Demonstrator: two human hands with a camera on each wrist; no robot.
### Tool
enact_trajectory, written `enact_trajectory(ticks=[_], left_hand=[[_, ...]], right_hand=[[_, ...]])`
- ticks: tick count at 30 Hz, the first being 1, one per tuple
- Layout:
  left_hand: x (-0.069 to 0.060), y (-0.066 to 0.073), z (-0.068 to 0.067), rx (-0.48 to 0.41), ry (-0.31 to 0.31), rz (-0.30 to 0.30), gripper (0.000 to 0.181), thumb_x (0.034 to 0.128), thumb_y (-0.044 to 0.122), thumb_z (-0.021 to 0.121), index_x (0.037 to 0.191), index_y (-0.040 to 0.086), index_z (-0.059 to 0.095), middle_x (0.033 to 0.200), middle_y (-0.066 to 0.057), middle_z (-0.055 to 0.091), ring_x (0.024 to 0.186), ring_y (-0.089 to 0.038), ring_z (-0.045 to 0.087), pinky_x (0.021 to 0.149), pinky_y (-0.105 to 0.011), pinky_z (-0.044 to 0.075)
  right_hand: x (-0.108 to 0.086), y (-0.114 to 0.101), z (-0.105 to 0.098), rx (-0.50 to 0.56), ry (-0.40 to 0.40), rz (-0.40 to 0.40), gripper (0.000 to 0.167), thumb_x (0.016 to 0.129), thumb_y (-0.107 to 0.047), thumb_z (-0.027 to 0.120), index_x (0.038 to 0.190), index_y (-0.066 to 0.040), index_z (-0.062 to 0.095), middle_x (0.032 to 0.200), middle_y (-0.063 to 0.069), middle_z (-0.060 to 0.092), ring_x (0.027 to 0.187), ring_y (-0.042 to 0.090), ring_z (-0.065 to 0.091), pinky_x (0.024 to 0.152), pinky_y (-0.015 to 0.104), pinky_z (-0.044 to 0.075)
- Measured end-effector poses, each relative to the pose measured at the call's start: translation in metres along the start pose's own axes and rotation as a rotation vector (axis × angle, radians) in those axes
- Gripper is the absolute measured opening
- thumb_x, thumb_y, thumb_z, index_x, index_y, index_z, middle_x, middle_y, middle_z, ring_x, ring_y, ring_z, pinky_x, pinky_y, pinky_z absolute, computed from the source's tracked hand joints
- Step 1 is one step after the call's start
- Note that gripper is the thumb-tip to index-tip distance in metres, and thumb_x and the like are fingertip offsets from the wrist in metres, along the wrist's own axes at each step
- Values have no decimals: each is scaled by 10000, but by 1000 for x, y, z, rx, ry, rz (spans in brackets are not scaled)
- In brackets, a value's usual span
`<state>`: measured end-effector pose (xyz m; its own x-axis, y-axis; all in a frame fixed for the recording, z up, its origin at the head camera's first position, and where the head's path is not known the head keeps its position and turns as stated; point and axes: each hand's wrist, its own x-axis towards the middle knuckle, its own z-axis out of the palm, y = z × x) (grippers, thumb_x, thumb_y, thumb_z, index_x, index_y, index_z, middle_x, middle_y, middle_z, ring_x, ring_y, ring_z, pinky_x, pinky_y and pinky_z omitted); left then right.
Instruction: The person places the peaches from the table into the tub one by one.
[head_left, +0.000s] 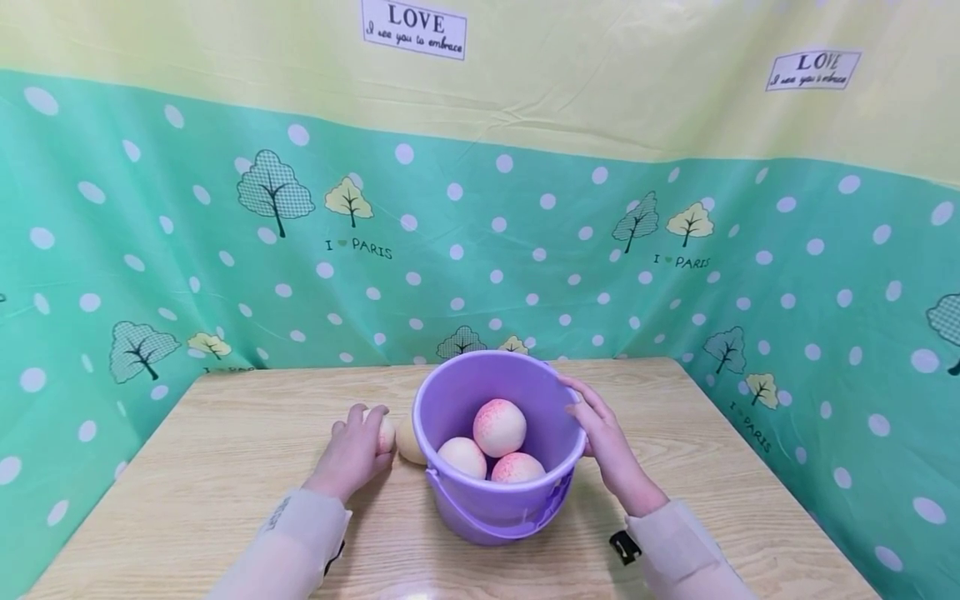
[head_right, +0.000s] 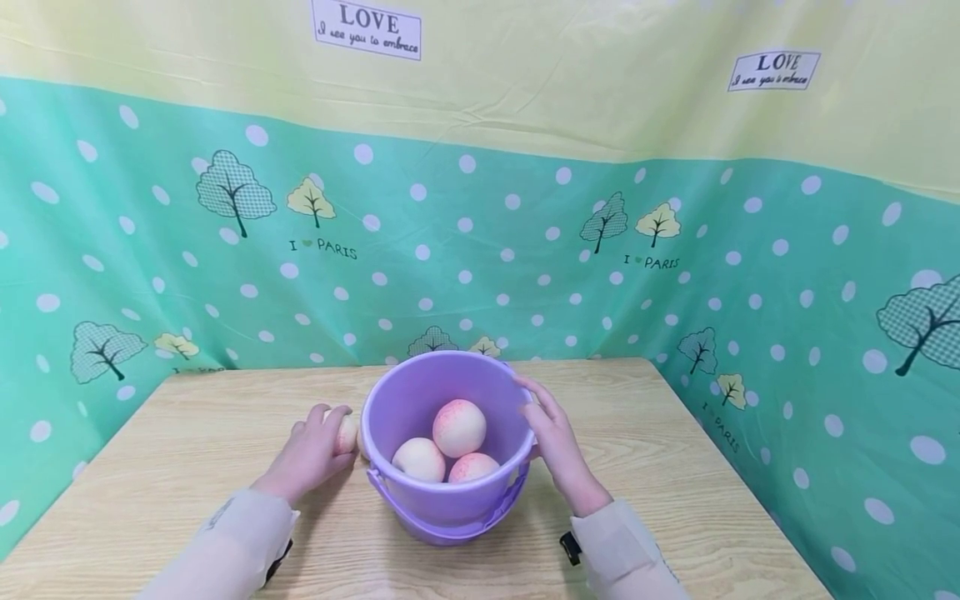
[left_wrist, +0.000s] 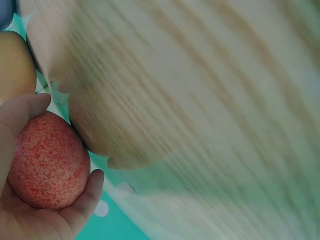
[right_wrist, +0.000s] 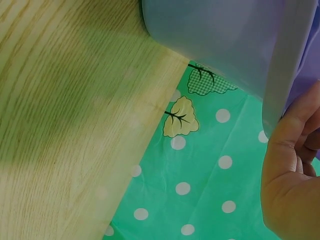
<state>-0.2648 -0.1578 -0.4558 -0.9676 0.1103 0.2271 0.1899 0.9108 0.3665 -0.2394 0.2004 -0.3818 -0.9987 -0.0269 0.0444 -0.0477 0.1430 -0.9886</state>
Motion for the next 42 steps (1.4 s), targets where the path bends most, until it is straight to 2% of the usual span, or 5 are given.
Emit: enact_trajectory(ticks=[13,27,32,36,42], left_hand=[[-2,4,-1,11,-2,-2,668,786,160,781,1378,53,490,1364,-324,434,999,-511,536,830,-585,510],[1,4,-5,-17,-16,-4,681,772,142,784,1377,43,486,1355,-327,432,1004,-504,514,823,-581,502],[0,1,-7,-45,-21,-43,701,799,147,779,1419,63,463,1409,-329,387,1082,-518,492,848,-603,505],[0,-2,-7,-55,-29,-77,703,809,165,763,1432,82,448,1424,-318,368,1082,-509,485,833,-586,507],[-1,-2,-9,-61,-26,-84,714,805,198,764,1433,82,444,1419,-314,369,1052,-506,488,809,-576,509]], right_hand=[[-1,-1,0,-4,-6,8,484,949,-204,476,1430,-245,499,1438,166,491,921,210,636,660,326,550],[0,-1,0,8,0,11,495,943,-196,476,1437,-223,493,1409,194,501,807,172,627,623,303,538],[0,1,1,24,3,3,495,944,-190,473,1439,-199,487,1406,199,500,797,169,640,605,299,544],[1,1,1,19,8,3,492,943,-191,471,1435,-199,491,1408,197,498,795,167,639,602,297,543],[1,1,1,19,14,11,493,939,-192,476,1430,-216,499,1395,188,509,763,158,628,586,284,532]])
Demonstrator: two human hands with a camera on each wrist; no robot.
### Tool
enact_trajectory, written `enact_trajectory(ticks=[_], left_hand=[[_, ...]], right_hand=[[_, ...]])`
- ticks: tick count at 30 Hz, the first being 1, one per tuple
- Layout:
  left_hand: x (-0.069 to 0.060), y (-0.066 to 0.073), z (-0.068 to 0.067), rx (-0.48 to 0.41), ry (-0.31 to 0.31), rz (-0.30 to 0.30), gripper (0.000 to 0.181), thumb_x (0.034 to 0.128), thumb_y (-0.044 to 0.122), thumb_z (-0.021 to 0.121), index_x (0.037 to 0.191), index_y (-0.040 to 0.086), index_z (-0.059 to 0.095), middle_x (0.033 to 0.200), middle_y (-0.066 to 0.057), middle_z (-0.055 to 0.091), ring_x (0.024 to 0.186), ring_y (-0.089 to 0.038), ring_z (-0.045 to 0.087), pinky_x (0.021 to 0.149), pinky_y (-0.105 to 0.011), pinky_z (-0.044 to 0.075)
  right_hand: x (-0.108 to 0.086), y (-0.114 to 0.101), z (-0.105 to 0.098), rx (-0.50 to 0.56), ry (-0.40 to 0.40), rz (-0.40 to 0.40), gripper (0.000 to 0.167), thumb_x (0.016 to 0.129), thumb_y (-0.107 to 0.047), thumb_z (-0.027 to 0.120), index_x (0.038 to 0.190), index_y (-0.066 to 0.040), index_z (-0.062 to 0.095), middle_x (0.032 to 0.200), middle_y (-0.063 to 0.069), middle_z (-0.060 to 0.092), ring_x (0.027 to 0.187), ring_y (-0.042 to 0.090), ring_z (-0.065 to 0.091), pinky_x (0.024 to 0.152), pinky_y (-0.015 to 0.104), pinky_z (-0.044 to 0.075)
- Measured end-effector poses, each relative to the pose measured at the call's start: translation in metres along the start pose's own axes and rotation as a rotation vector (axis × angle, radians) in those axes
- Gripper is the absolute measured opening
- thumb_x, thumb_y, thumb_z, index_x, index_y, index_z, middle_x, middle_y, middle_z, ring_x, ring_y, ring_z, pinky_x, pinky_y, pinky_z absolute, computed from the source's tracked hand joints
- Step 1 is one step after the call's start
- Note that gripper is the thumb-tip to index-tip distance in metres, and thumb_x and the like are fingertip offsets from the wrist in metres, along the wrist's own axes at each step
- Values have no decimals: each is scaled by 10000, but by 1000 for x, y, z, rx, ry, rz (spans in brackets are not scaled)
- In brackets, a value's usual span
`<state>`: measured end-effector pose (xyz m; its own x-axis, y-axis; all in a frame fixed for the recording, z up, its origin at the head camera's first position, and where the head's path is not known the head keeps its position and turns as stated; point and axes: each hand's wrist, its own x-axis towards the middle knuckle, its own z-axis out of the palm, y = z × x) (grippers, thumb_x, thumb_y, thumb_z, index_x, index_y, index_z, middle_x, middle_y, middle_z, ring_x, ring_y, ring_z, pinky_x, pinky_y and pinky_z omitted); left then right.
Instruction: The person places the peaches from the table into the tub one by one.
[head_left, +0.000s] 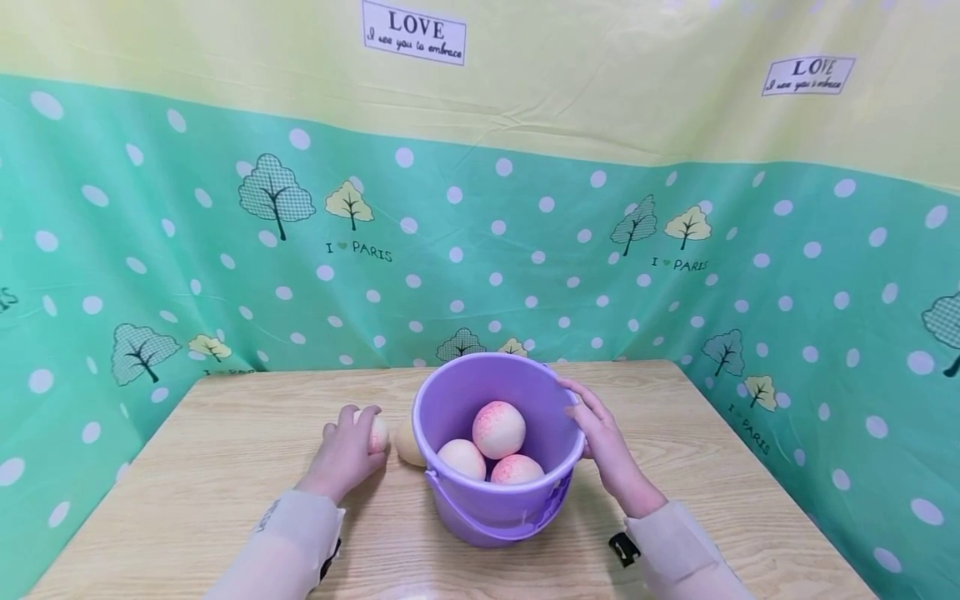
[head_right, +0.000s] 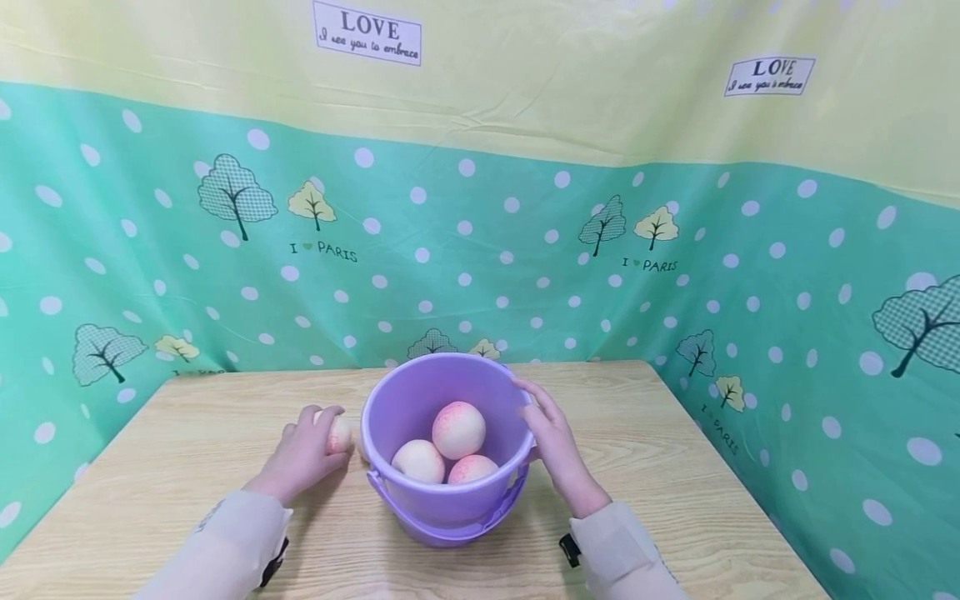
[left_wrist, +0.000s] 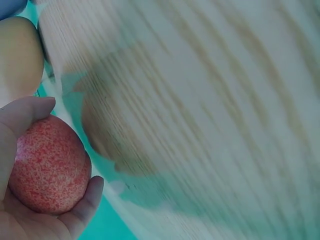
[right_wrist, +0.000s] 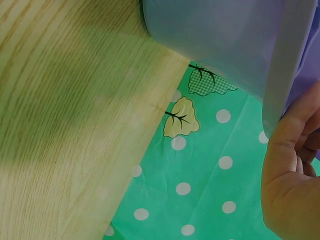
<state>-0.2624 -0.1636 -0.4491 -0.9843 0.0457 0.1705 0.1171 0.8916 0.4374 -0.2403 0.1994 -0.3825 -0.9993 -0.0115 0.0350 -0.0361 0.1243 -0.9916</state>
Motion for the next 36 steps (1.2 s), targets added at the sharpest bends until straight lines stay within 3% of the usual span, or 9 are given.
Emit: enact_trajectory(ticks=[7,36], left_hand=[[-2,2,-2,-6,19,22,737,789,215,779,1431,73,446,1366,-314,405,988,-485,499,763,-553,510],[-1,11,-22,-29,75,28,701,788,198,786,1388,65,448,1333,-256,473,993,-419,521,830,-545,504]], right_hand=[[0,0,0,-3,-6,0,488,944,-193,475,1431,-223,498,1411,182,503,769,174,635,583,293,533],[-1,1,-1,1,-11,-1,483,948,-202,479,1429,-243,499,1410,189,508,720,151,623,568,278,521]])
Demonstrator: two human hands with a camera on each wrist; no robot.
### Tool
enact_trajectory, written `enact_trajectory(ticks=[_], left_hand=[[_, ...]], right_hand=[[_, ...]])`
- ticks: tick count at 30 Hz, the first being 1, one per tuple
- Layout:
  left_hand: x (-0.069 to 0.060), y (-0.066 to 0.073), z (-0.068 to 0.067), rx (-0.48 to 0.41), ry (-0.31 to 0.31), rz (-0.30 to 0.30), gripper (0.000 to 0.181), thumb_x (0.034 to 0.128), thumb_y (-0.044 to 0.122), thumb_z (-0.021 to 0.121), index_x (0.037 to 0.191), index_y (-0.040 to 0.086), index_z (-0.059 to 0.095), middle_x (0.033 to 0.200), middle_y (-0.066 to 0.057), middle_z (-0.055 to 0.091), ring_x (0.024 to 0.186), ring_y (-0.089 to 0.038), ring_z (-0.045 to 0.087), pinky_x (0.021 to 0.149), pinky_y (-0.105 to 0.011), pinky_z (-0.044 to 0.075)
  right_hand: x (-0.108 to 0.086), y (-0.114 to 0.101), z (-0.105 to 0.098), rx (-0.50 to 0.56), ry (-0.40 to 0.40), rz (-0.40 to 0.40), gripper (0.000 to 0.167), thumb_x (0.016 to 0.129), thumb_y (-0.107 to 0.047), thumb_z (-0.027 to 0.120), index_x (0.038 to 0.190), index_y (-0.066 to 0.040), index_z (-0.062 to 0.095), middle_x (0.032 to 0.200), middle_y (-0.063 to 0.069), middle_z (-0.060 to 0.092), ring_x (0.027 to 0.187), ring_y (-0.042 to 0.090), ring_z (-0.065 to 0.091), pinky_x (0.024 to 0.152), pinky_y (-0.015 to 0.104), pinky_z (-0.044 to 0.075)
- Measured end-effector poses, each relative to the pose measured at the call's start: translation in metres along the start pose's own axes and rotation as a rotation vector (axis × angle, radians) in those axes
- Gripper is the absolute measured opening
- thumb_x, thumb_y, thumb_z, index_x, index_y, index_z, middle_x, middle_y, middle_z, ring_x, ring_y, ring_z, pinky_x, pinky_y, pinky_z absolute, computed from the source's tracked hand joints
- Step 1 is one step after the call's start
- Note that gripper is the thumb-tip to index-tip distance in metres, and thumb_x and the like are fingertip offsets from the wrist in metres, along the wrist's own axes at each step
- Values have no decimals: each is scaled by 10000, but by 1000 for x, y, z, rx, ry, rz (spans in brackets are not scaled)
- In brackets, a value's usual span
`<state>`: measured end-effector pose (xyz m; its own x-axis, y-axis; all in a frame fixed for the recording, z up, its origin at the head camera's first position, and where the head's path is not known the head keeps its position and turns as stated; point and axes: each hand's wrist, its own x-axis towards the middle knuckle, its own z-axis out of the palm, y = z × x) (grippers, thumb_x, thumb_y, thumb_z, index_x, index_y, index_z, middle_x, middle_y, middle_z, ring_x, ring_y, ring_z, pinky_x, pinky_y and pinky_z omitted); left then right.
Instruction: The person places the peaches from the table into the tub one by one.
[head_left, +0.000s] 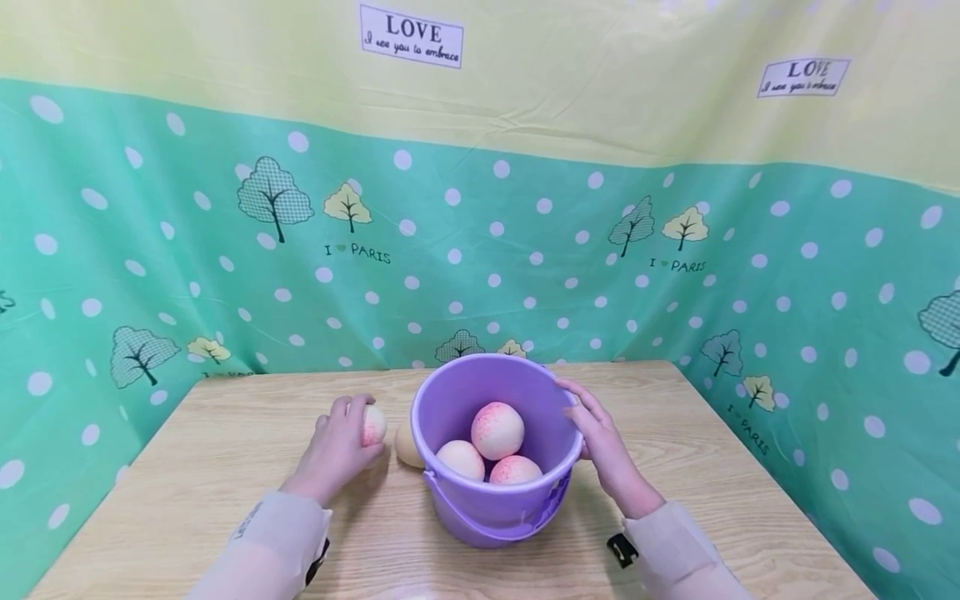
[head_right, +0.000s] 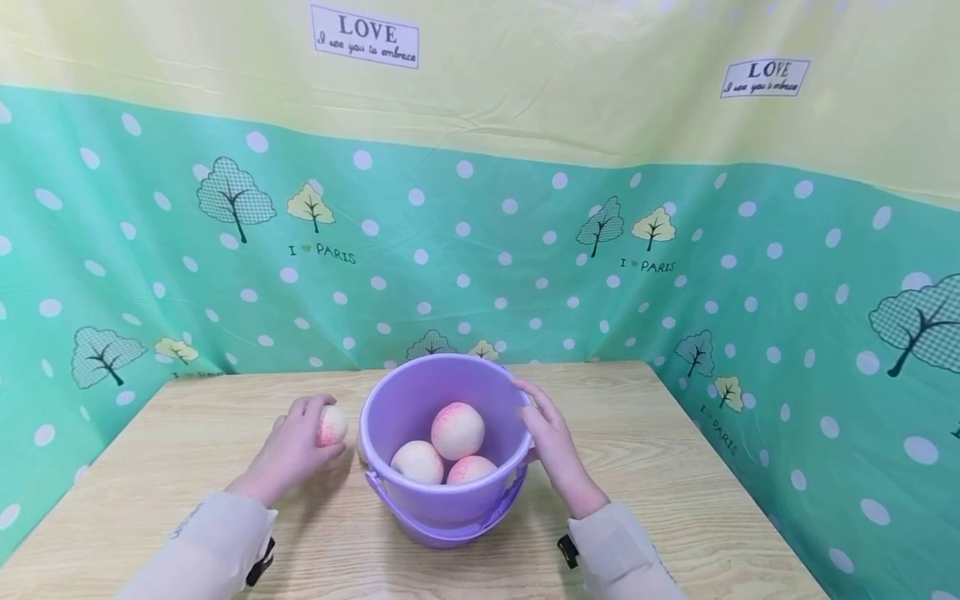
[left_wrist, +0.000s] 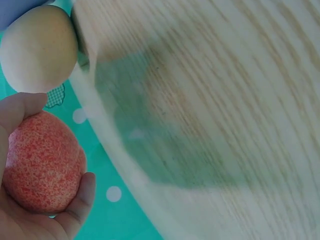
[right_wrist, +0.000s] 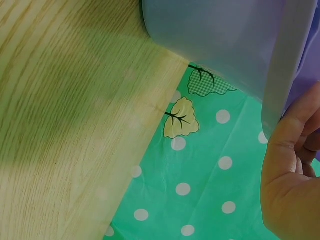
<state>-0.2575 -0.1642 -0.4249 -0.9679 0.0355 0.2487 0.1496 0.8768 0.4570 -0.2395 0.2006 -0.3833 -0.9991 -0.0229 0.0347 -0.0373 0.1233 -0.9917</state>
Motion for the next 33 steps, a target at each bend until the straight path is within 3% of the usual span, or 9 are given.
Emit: enact_trajectory(ticks=[5,15,23,33], left_hand=[[-2,1,-1,-8,11,3,698,790,208,783,1388,63,452,1349,-261,465,1013,-426,518,845,-553,497],[-1,6,-4,-4,56,58,690,777,195,797,1371,58,472,1337,-257,481,1011,-433,532,831,-555,503],[-1,11,-11,-20,49,55,683,788,202,788,1379,70,471,1346,-247,473,1048,-433,523,845,-555,501],[-1,12,-19,-35,58,67,662,797,212,779,1369,71,479,1331,-229,482,1027,-413,521,830,-536,491]], right_hand=[[-1,-1,1,-8,-6,3,485,949,-211,479,1432,-247,495,1426,172,502,687,129,606,561,272,507],[-2,-2,0,-12,-12,-10,485,957,-214,471,1441,-236,483,1457,178,480,821,178,646,604,303,536],[-2,-3,1,-13,-13,-14,481,960,-213,470,1440,-239,486,1460,174,479,879,201,655,617,311,546],[-1,-1,1,-19,0,-8,488,953,-210,469,1441,-234,488,1441,177,490,798,182,635,607,308,533]])
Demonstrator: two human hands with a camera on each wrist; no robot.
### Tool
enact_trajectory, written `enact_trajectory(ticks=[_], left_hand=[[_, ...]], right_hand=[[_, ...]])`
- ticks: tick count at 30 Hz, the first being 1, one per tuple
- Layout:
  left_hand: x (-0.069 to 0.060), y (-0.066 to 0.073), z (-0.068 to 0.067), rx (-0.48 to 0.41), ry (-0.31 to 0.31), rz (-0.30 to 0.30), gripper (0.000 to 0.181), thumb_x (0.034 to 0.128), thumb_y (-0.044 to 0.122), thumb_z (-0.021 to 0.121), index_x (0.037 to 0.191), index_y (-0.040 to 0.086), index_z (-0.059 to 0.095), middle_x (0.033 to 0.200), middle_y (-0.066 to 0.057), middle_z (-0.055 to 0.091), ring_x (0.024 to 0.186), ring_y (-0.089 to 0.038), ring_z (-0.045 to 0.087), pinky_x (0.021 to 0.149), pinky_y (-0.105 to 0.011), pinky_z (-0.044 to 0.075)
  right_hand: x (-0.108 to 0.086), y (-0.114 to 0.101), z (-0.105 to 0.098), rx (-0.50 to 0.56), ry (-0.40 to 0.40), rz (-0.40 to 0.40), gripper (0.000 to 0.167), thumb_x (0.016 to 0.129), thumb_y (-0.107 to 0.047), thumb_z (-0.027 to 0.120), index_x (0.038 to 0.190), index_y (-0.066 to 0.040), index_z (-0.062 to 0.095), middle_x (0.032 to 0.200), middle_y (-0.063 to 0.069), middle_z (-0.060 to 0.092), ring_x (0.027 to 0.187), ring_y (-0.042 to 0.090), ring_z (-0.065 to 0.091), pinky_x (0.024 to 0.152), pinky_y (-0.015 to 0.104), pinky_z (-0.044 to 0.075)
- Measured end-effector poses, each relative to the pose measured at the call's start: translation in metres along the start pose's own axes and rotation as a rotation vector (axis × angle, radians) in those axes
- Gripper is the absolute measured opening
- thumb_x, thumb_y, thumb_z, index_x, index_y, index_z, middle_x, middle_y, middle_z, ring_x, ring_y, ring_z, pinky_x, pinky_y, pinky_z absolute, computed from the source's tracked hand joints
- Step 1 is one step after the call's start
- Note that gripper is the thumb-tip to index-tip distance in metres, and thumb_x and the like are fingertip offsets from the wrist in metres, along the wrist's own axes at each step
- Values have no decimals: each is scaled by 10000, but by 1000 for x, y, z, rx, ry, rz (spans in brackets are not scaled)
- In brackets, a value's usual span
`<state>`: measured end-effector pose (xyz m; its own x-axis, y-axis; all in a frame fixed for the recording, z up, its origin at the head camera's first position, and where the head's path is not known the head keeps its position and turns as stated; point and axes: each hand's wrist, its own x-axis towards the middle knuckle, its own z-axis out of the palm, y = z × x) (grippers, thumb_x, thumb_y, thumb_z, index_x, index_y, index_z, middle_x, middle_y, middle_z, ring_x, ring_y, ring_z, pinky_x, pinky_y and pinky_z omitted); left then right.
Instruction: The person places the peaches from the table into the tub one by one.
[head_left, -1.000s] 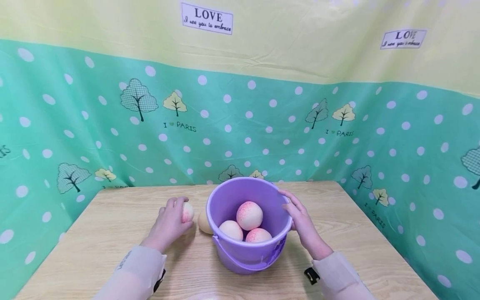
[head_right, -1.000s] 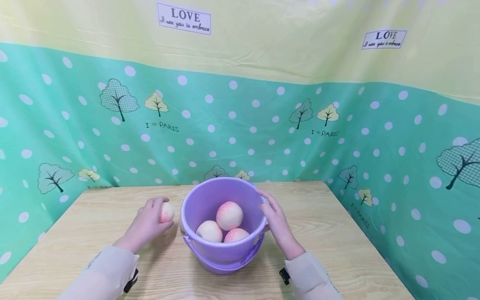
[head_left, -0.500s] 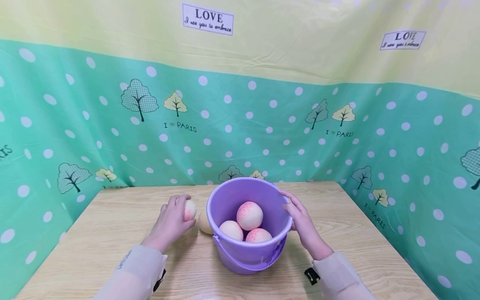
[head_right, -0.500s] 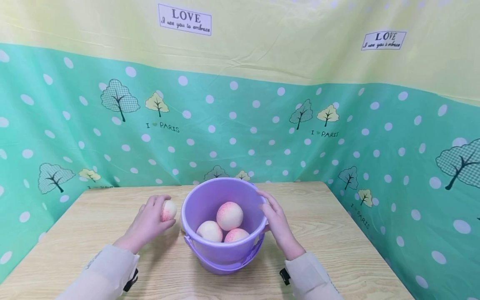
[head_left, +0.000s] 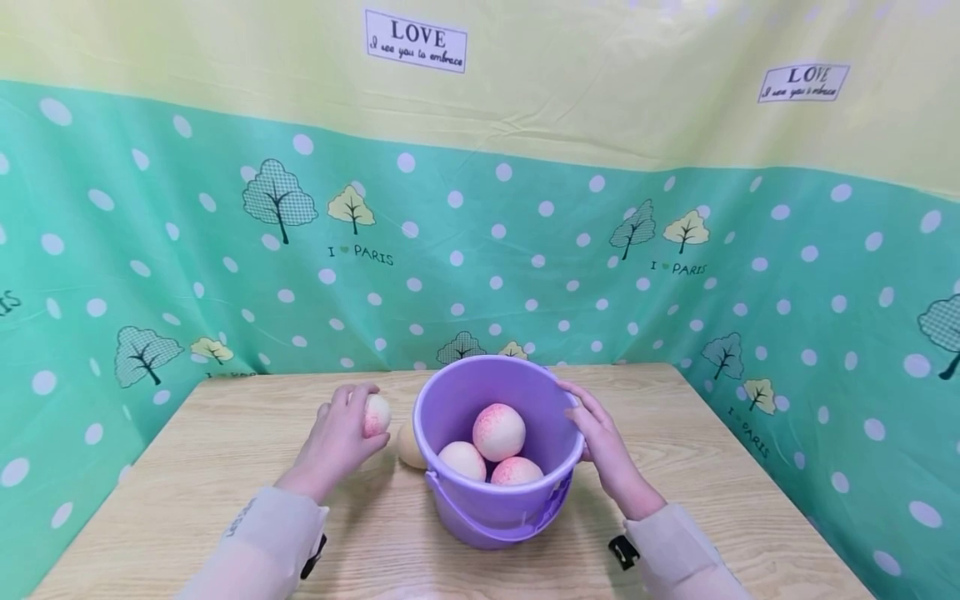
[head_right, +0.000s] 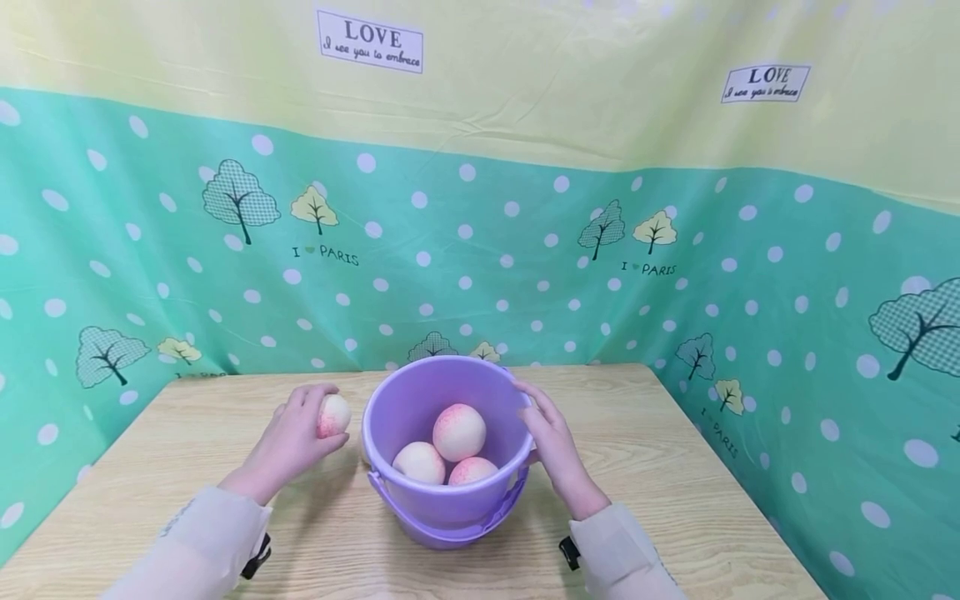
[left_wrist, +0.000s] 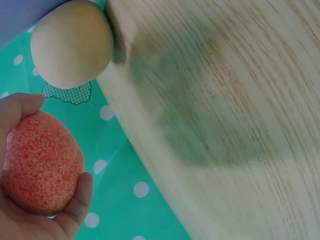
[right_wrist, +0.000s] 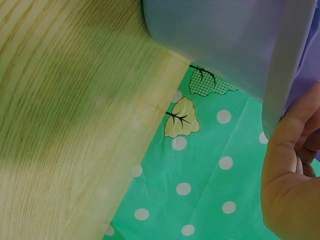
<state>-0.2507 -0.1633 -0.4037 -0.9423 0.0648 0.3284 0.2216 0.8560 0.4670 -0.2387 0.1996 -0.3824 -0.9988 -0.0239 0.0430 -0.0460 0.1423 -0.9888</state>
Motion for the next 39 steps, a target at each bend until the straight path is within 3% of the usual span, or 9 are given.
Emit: enact_trajectory(ticks=[23,39], left_hand=[[-1,5,-7,14,39,40,676,777,243,793,1368,105,496,1302,-217,506,1056,-432,534,831,-542,487],[-5,17,-13,-13,60,79,672,764,241,806,1355,104,517,1305,-205,517,1093,-443,541,870,-565,482]], right_hand=[[0,0,0,5,1,5,492,950,-203,468,1441,-231,485,1436,173,494,757,159,624,587,292,525],[-1,0,-1,-2,-1,7,486,954,-218,470,1439,-246,487,1414,191,506,721,161,623,564,283,516]])
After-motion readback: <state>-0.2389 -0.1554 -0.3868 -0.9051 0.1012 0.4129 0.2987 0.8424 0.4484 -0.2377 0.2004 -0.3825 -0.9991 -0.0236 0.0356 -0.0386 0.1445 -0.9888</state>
